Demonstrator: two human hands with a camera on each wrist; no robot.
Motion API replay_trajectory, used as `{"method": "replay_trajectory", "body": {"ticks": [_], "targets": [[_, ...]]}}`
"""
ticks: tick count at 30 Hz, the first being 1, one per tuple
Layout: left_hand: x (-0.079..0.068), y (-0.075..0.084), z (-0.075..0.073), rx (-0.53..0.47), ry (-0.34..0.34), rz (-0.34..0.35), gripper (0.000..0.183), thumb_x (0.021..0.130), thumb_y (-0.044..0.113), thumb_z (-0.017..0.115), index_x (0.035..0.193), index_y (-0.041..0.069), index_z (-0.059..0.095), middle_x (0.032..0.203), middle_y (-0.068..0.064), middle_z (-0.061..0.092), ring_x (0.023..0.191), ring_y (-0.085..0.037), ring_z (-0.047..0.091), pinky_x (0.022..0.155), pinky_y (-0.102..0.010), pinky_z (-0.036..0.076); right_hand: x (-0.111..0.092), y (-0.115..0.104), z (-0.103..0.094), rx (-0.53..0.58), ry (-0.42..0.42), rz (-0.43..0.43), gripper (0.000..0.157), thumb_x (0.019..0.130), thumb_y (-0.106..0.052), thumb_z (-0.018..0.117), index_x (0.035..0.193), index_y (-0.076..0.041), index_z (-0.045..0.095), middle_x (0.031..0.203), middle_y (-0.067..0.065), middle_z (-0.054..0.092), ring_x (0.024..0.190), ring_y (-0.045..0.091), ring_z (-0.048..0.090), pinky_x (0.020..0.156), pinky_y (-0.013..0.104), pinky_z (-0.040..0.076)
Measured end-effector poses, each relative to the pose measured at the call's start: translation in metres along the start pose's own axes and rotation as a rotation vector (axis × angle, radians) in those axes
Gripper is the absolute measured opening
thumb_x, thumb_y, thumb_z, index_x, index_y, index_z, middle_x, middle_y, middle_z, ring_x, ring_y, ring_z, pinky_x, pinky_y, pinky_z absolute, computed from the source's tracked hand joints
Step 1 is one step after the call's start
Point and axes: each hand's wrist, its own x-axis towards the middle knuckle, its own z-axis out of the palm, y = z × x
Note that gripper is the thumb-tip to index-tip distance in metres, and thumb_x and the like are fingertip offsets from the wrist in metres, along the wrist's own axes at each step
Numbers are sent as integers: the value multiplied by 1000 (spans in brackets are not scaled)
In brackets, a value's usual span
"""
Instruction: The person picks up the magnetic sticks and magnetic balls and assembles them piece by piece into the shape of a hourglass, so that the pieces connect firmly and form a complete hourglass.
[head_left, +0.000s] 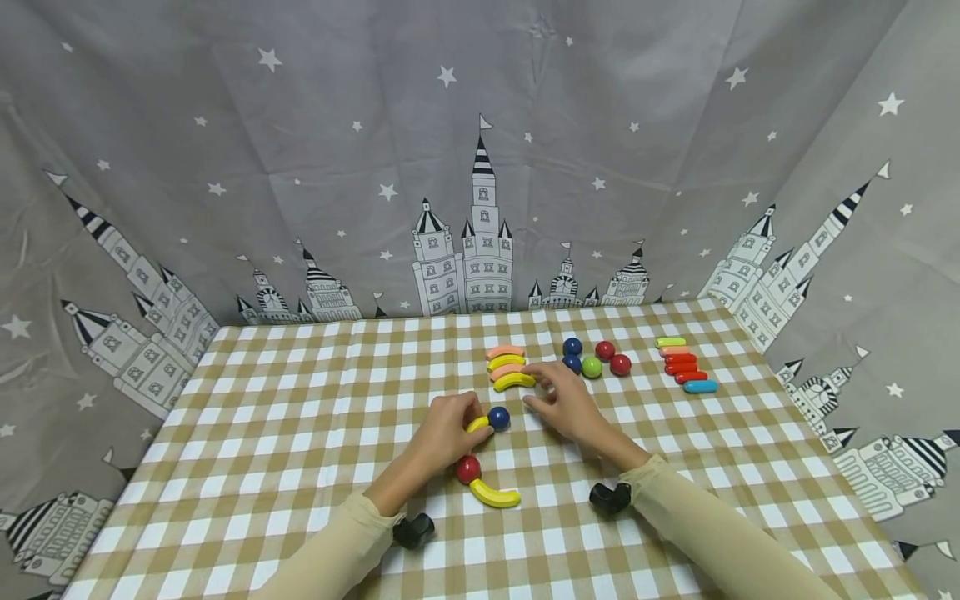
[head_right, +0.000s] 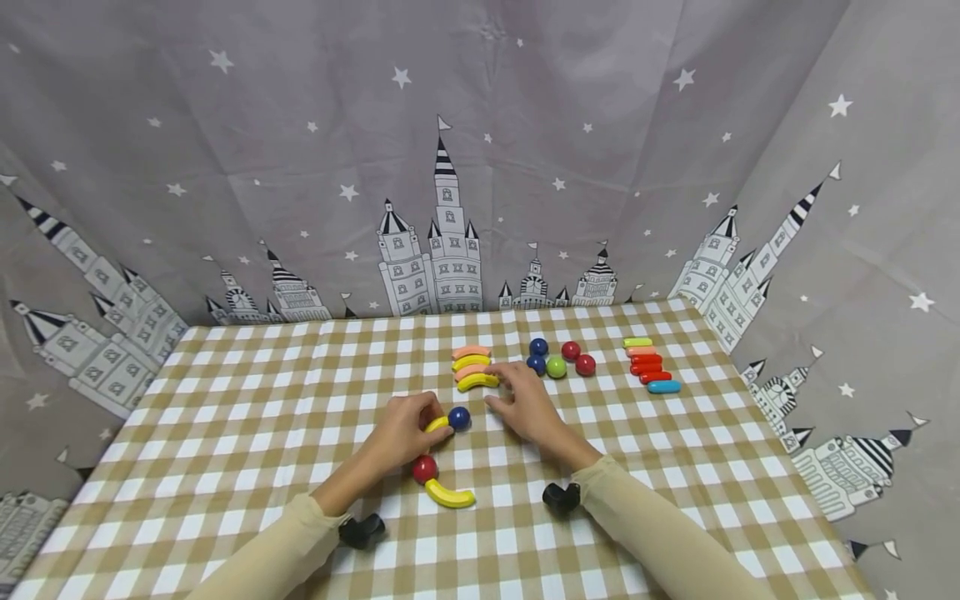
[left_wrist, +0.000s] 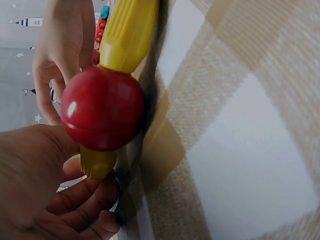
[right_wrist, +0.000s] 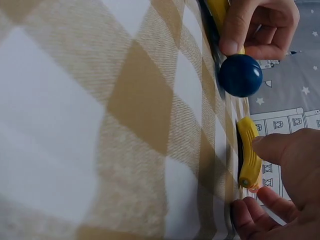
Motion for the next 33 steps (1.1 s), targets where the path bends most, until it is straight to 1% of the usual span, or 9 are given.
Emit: {"method": "replay_trajectory", "body": {"ticks": [4, 7, 14, 17, 20, 22, 24, 30, 33], "targets": [[-3, -1, -1, 0, -1, -6, 26, 84, 16, 86, 80, 11, 61, 64, 0, 54, 60, -10, 45, 54, -23, 36, 4, 1, 3, -36, -3, -10, 45, 89, -12, 79, 132, -12, 65, 123, 13, 63, 101, 26, 63, 87, 43, 54], [-4, 0, -3, 0, -7, -18, 28, 83, 17, 86, 79, 11, 59, 63, 1, 52, 58, -10, 44, 53, -23, 34, 8, -1, 4, -67, -9, -13, 42, 90, -12, 78, 130, -12, 67, 121, 13, 64, 100, 26, 63, 87, 43, 53], [-4, 1, -3, 27, -25, -41, 36, 82, 30, 88, 77, 15, 56, 62, 7, 49, 55, -8, 44, 50, -22, 34, 14, -5, 8, -125, 0, 2, 33, 91, -10, 77, 123, -11, 71, 110, 9, 67, 95, 24, 62, 84, 41, 52], [-3, 1, -1, 48, -24, -33, 36, 81, 35, 89, 82, 14, 59, 65, 6, 52, 57, -9, 45, 52, -23, 36, 15, -7, 9, -137, 1, 6, 29, 91, -11, 77, 120, -12, 72, 105, 6, 67, 93, 22, 60, 82, 40, 51], [-2, 2, 2, 58, -17, -26, 36, 81, 37, 89, 94, 13, 66, 75, 4, 60, 67, -10, 52, 60, -25, 43, 14, -8, 10, -150, -3, 18, 26, 92, -11, 77, 118, -13, 73, 97, 3, 66, 90, 20, 58, 80, 39, 49], [-1, 3, 3, 57, -11, -20, 38, 81, 36, 89, 102, 12, 69, 82, 3, 65, 73, -10, 55, 65, -26, 47, 14, -8, 10, -148, -6, 31, 25, 92, -10, 77, 116, -13, 74, 95, 3, 65, 88, 19, 57, 79, 38, 49], [0, 4, 4, 35, -16, -31, 36, 83, 34, 88, 106, 12, 71, 87, 3, 66, 76, -11, 57, 67, -27, 49, 14, -7, 10, -147, -12, 31, 23, 92, -10, 77, 115, -12, 73, 93, 2, 63, 86, 18, 56, 78, 37, 48], [1, 4, 3, -14, -23, -24, 29, 85, 28, 87, 104, 10, 73, 84, 5, 65, 71, -11, 54, 62, -24, 48, 8, -4, 3, -142, -65, 51, 29, 91, -8, 75, 120, -11, 72, 82, 0, 55, 78, 18, 48, 70, 33, 41], [1, 3, 3, -27, -12, -9, 28, 84, 25, 87, 104, 9, 74, 84, 3, 66, 71, -12, 55, 62, -24, 48, 4, -4, -2, -140, -70, 50, 30, 88, -5, 75, 118, -10, 72, 81, 1, 53, 77, 17, 46, 69, 33, 40]]}}
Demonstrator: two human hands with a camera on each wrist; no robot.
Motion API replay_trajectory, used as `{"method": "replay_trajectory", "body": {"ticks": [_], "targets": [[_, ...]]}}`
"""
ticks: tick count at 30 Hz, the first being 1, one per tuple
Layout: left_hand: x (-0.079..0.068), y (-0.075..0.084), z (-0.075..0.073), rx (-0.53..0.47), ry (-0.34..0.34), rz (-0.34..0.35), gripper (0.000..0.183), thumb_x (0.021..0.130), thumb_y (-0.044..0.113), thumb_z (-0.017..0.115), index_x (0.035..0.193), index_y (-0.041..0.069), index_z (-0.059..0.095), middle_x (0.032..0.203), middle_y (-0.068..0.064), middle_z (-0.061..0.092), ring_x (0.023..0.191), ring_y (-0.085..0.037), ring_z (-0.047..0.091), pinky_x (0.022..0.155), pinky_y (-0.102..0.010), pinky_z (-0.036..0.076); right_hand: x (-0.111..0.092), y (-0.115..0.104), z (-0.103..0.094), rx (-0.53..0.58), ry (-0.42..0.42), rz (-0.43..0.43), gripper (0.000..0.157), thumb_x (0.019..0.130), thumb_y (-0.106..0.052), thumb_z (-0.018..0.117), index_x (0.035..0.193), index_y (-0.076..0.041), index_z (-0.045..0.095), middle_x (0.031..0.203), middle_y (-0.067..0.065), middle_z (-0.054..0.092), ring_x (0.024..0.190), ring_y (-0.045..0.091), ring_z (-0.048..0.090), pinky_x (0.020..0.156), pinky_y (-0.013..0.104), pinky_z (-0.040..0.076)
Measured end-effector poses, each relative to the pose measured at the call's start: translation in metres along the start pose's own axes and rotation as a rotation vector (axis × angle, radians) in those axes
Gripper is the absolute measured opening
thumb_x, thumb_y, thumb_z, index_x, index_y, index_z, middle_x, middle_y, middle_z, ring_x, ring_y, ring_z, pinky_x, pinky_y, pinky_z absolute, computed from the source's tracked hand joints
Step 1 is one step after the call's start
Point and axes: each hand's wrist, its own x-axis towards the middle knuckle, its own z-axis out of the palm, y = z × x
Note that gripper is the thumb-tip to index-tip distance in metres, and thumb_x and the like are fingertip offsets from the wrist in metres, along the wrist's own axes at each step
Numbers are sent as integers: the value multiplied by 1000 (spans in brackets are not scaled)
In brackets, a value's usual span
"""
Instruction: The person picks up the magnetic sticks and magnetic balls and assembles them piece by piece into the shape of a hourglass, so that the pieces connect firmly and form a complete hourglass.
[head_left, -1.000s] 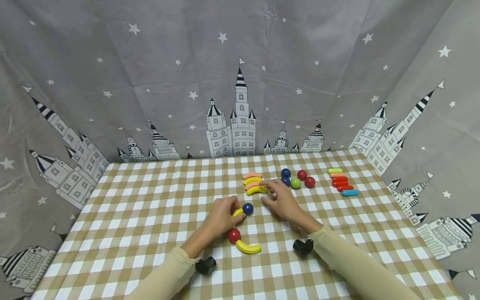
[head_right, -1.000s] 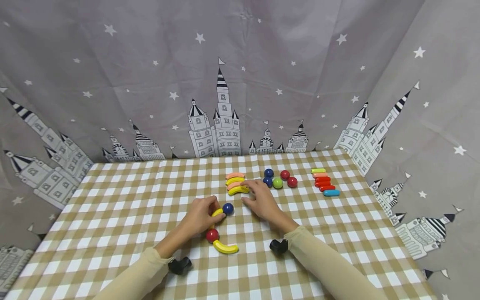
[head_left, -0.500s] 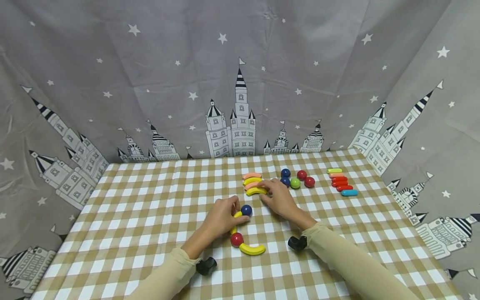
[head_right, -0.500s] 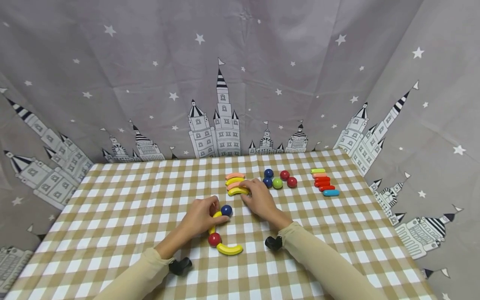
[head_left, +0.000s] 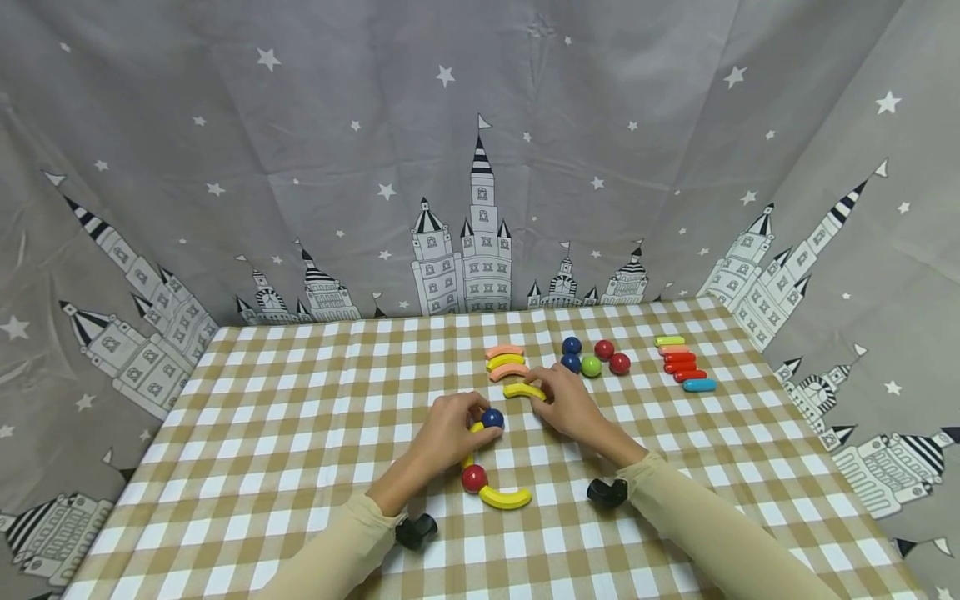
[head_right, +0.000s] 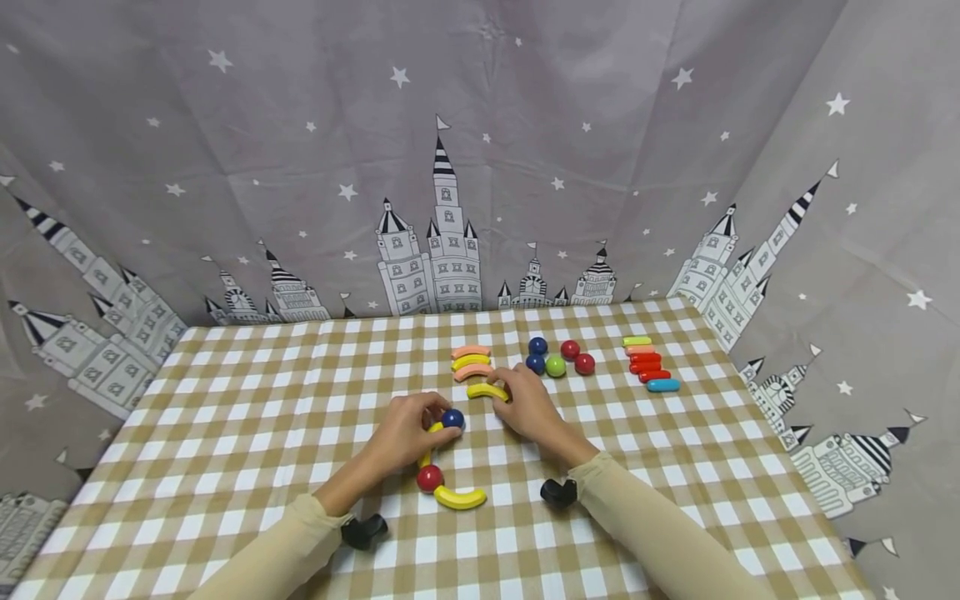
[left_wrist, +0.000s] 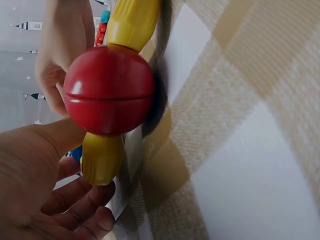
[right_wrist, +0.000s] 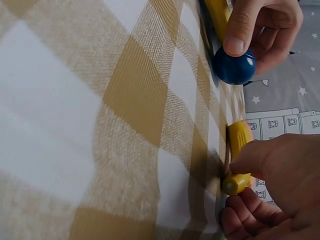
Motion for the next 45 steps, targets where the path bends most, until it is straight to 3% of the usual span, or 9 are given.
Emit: {"method": "replay_trajectory", "body": {"ticks": [5, 13, 24, 33, 45], "targets": [[-1, 0, 0, -12, 7, -3, 28, 83, 22, 88, 103, 7, 75, 84, 2, 67, 71, -11, 55, 62, -24, 48, -7, 3, -7, -7, -6, -35, 26, 85, -3, 75, 110, -10, 71, 89, 4, 57, 81, 18, 50, 73, 34, 43], [-1, 1, -3, -43, 0, -22, 29, 84, 19, 87, 106, 6, 74, 90, 0, 71, 72, -12, 57, 62, -24, 49, -16, 7, -16, -15, -43, -38, 30, 84, -2, 73, 113, -8, 73, 93, 4, 61, 80, 17, 52, 73, 34, 44], [-1, 2, -3, -48, -6, -47, 29, 84, 21, 88, 105, 8, 74, 90, 1, 70, 73, -12, 57, 62, -24, 49, -11, 9, -14, 4, -42, -50, 11, 89, -12, 80, 99, -10, 74, 95, 2, 71, 77, 15, 57, 73, 32, 49], [-3, 3, -2, -43, 10, -47, 29, 83, 21, 88, 104, 8, 74, 89, 2, 69, 72, -11, 55, 63, -25, 48, -12, 5, -20, 2, -86, -25, 21, 91, -9, 78, 111, -11, 77, 99, 2, 71, 73, 13, 55, 68, 29, 47], [-4, 7, 1, -41, 111, -95, 29, 81, 19, 89, 101, 6, 73, 87, -2, 68, 72, -12, 55, 63, -25, 48, -16, 2, -28, 24, -54, -45, 20, 90, -10, 79, 110, -13, 76, 105, 3, 74, 76, 9, 57, 69, 28, 50]]}}
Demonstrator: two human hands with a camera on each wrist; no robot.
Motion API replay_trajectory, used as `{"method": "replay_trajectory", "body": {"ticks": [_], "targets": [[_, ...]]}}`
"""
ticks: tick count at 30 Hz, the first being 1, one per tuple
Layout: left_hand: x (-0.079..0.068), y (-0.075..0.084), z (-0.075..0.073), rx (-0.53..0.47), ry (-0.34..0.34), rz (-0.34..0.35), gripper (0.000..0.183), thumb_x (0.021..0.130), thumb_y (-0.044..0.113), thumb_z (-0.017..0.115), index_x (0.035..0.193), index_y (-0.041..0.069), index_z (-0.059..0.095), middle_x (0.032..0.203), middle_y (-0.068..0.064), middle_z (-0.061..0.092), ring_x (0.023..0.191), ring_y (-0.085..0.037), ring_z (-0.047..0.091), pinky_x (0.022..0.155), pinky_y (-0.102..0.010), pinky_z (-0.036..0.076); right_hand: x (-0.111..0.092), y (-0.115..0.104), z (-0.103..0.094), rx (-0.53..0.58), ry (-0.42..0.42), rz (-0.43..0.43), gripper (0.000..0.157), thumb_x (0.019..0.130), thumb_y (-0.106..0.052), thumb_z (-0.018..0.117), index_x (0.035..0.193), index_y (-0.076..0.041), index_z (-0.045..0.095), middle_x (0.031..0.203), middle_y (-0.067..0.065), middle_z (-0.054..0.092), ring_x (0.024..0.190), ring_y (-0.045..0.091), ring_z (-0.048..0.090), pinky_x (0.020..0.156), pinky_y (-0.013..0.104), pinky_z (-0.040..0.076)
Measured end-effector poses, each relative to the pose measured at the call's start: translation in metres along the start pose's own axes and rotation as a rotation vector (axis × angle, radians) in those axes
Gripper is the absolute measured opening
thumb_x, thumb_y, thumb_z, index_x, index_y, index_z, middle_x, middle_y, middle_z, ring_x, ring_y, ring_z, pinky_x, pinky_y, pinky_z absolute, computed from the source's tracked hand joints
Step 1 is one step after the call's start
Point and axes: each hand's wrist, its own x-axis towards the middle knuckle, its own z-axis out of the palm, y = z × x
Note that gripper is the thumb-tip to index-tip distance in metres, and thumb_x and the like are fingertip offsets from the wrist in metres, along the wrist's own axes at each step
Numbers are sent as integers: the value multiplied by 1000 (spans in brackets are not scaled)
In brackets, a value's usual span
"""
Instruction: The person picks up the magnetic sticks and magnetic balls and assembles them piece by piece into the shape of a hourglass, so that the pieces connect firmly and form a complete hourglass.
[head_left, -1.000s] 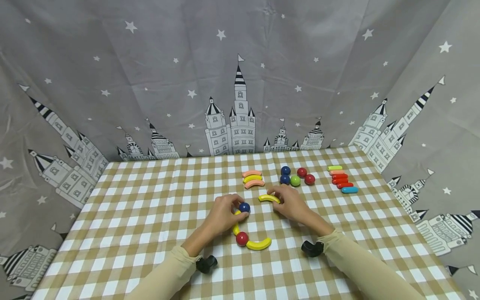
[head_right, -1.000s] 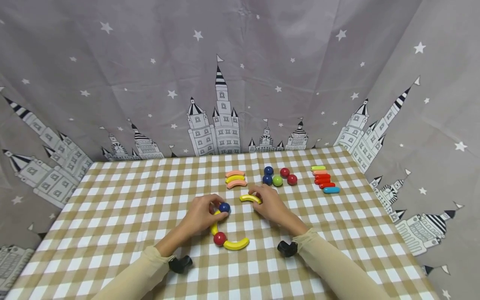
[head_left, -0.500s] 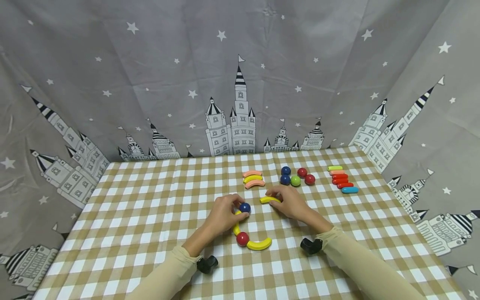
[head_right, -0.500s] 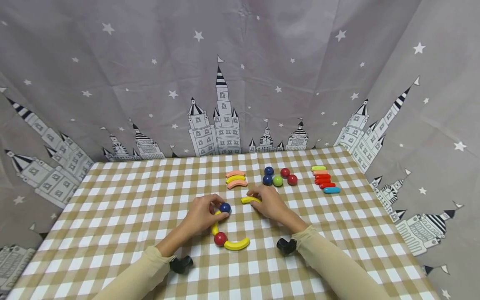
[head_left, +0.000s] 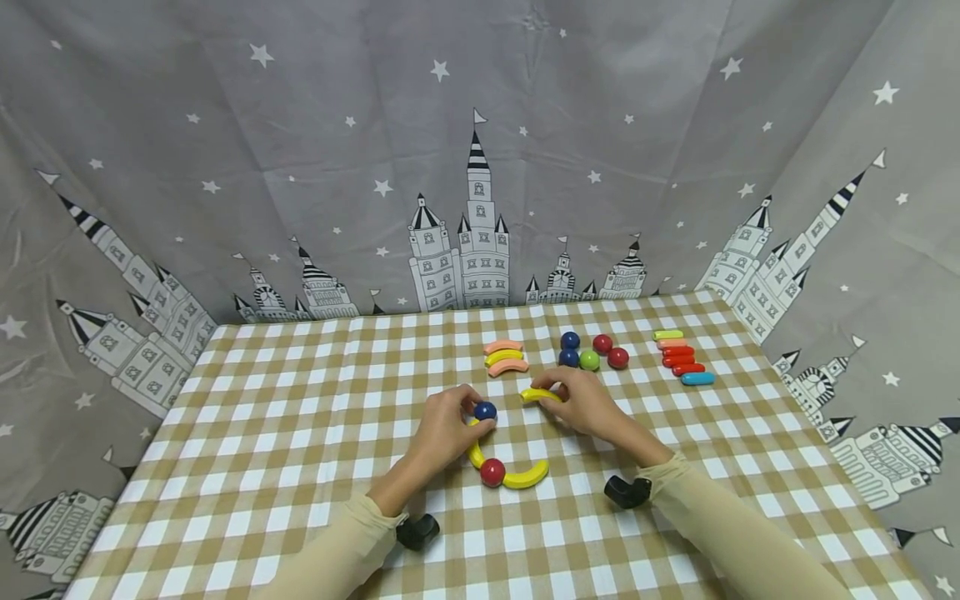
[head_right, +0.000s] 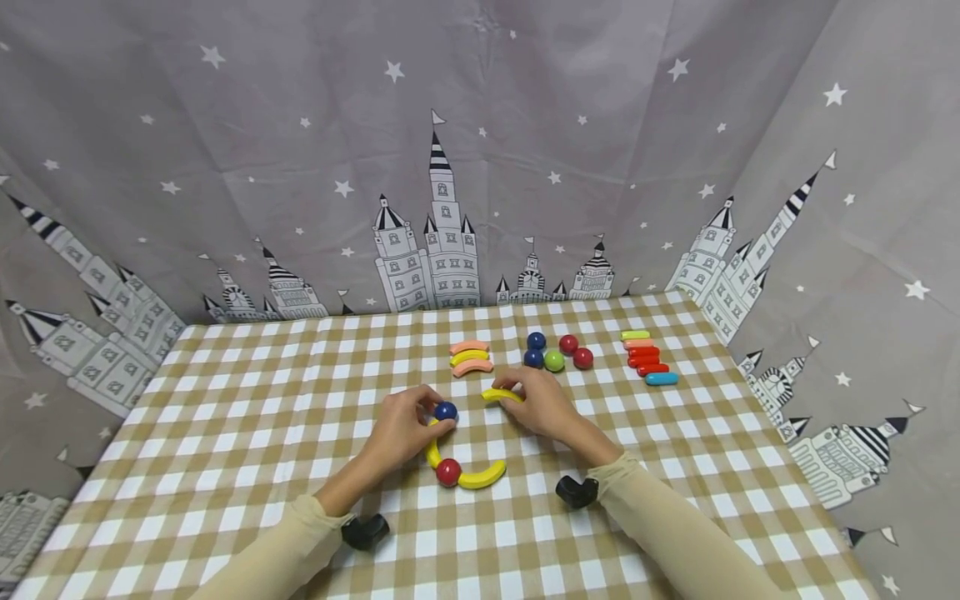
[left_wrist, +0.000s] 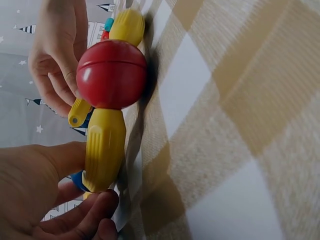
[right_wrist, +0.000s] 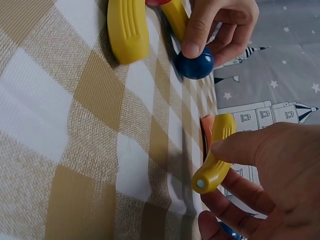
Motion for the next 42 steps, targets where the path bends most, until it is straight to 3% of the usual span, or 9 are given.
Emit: {"method": "replay_trajectory", "body": {"ticks": [9, 18, 36, 42], "targets": [[-1, 1, 1, -26, 19, -6, 27, 81, 18, 89, 99, 8, 72, 93, -2, 71, 75, -17, 59, 66, -26, 49, 1, -4, 1, 71, -71, 41, 24, 88, -9, 80, 111, -14, 77, 105, 3, 73, 81, 12, 60, 73, 30, 52], [-1, 1, 1, -31, 14, -11, 26, 81, 17, 89, 98, 9, 71, 94, -2, 71, 75, -17, 59, 64, -25, 48, 1, -7, 9, 147, -100, 24, 24, 88, -8, 78, 111, -11, 76, 101, 5, 72, 73, 11, 58, 62, 26, 50], [-1, 1, 2, -18, 16, -7, 25, 81, 17, 90, 95, 9, 70, 92, -2, 71, 72, -13, 56, 62, -24, 48, 7, -20, 24, 82, -114, -4, 22, 89, -12, 80, 111, -14, 76, 95, -2, 71, 69, 9, 54, 62, 25, 45], [1, -2, -2, -9, -26, 26, 39, 81, 18, 89, 113, 6, 71, 99, -6, 73, 74, -16, 58, 66, -27, 48, 7, -20, 25, 85, -116, 9, 22, 89, -12, 80, 110, -14, 76, 97, -2, 72, 71, 10, 55, 64, 25, 47]]}}
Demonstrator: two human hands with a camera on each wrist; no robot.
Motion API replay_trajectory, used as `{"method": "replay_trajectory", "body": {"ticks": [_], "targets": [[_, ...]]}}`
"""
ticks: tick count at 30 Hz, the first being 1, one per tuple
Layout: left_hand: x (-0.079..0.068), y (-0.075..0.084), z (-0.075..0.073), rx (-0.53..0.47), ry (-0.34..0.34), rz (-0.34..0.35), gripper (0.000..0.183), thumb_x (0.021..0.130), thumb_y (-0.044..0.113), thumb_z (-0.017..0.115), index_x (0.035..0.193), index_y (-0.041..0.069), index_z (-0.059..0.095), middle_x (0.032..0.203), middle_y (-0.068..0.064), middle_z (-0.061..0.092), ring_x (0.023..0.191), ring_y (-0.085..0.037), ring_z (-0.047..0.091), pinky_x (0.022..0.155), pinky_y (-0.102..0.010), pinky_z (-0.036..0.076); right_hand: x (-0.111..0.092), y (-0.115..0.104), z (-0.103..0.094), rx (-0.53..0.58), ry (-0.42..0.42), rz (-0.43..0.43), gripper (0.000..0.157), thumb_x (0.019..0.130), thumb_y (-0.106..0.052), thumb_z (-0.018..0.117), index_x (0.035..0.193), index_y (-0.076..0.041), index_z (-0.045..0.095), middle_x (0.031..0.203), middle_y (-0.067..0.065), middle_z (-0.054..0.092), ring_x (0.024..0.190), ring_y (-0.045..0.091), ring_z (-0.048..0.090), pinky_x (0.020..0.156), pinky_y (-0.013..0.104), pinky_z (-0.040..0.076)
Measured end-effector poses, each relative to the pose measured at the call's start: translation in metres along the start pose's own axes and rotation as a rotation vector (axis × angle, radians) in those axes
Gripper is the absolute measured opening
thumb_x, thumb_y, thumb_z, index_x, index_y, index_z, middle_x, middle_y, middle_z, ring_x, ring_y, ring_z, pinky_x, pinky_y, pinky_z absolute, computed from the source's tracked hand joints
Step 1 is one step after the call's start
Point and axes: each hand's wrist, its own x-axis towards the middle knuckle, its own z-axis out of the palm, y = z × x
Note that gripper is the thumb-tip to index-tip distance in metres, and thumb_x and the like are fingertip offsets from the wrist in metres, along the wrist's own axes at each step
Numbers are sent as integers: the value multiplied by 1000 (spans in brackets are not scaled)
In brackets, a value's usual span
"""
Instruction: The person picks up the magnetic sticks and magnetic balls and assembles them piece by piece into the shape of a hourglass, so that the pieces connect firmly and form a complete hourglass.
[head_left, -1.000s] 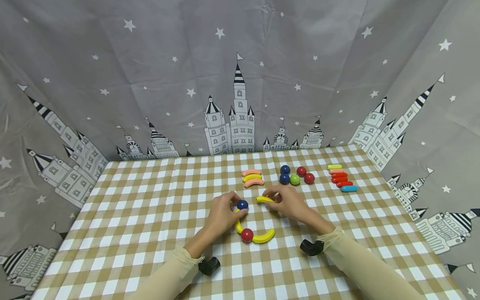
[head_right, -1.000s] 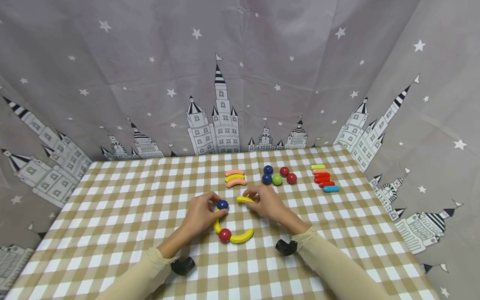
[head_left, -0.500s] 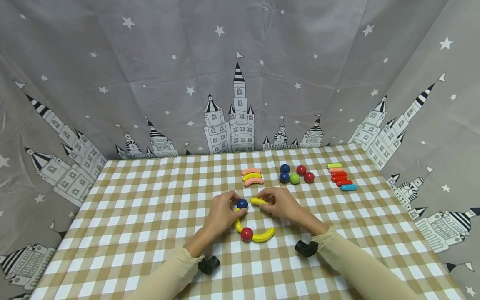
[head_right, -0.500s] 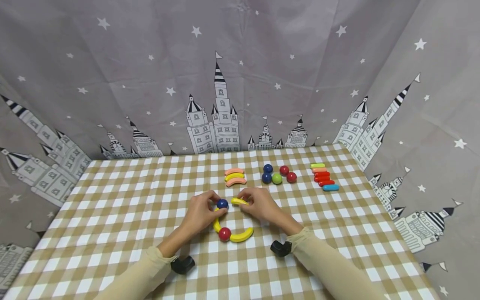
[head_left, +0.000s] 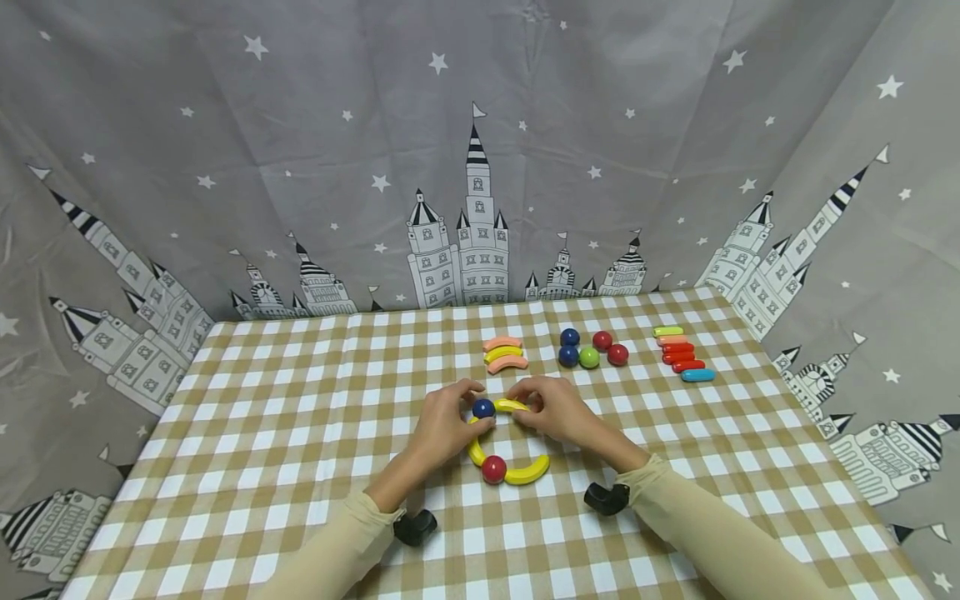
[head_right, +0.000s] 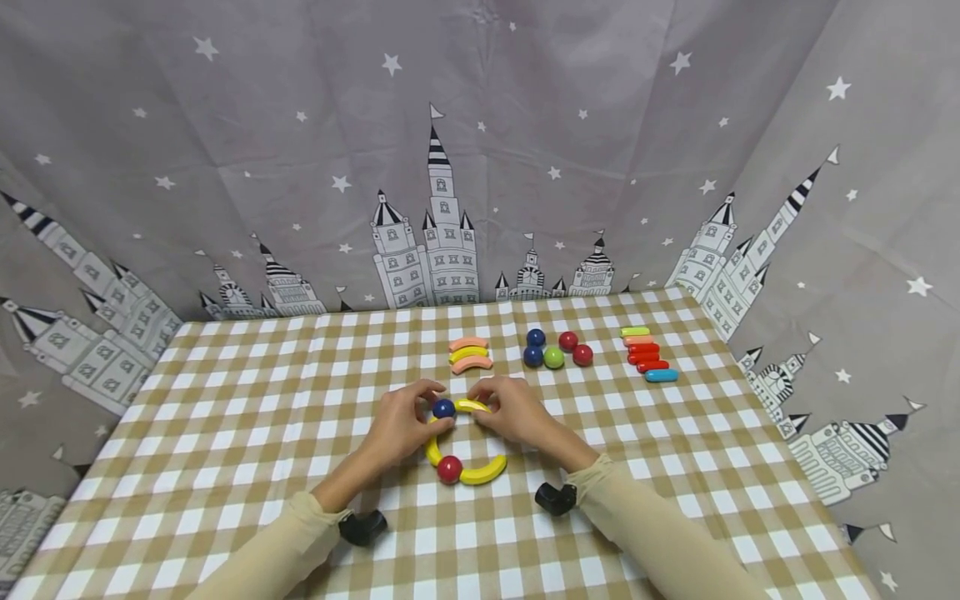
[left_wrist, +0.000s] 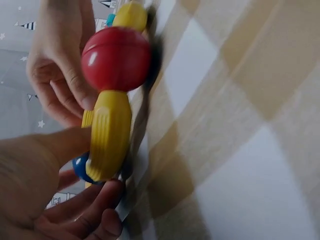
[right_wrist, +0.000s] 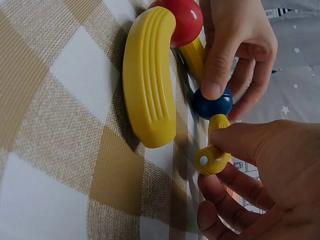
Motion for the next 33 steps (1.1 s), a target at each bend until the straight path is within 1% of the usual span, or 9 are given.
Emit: {"method": "replay_trajectory", "body": {"ticks": [3, 5, 8, 14, 19, 22, 30, 33], "targets": [[2, 0, -2, -9, -46, 0, 40, 83, 18, 88, 118, 5, 72, 102, -6, 74, 74, -16, 58, 65, -27, 48, 0, 0, 0, 5, -4, 17, 22, 89, -12, 80, 111, -15, 76, 99, -2, 72, 72, 10, 55, 65, 25, 47], [3, 0, -4, -13, -71, -13, 36, 84, 18, 87, 116, 5, 73, 102, -3, 74, 73, -15, 57, 63, -25, 48, 0, 0, 1, 11, -5, 29, 22, 89, -12, 80, 111, -16, 76, 100, -2, 72, 73, 10, 56, 66, 25, 48], [4, 0, -5, -12, -88, -20, 31, 85, 18, 86, 111, 6, 75, 98, -1, 72, 71, -13, 57, 60, -24, 48, 0, -1, 1, 14, -4, 39, 23, 89, -13, 80, 111, -16, 76, 101, -2, 72, 75, 10, 57, 67, 26, 48], [2, 1, -5, -17, -95, -13, 27, 83, 19, 87, 103, 9, 73, 90, 2, 69, 70, -12, 55, 59, -24, 46, 2, -1, 0, 2, 5, 25, 22, 89, -12, 81, 110, -16, 77, 103, -2, 73, 79, 9, 58, 71, 26, 50], [2, 2, -4, -25, -104, 7, 25, 81, 19, 89, 94, 12, 69, 83, 4, 65, 69, -12, 54, 59, -24, 45, 3, -1, 0, -12, 8, -11, 20, 89, -11, 80, 109, -14, 77, 104, -2, 74, 83, 9, 60, 75, 28, 51], [2, 2, -4, -27, -109, 12, 26, 81, 20, 90, 91, 13, 67, 81, 4, 64, 70, -13, 54, 60, -24, 45, 3, -1, 0, -20, 7, -26, 19, 89, -12, 80, 108, -14, 78, 103, -3, 75, 82, 9, 59, 75, 28, 51], [1, 2, -3, -22, -115, 12, 27, 80, 19, 90, 89, 12, 65, 81, 3, 64, 70, -13, 55, 61, -25, 45, 3, -2, 0, -23, -3, -28, 19, 90, -12, 80, 109, -13, 78, 103, -3, 74, 82, 9, 59, 74, 27, 50], [1, 2, -2, -18, -118, 8, 27, 81, 20, 90, 89, 13, 65, 81, 4, 64, 70, -12, 55, 60, -24, 45, 3, -1, 0, -11, -9, -33, 20, 90, -12, 79, 110, -13, 77, 104, -2, 75, 85, 10, 61, 77, 29, 52]]}}
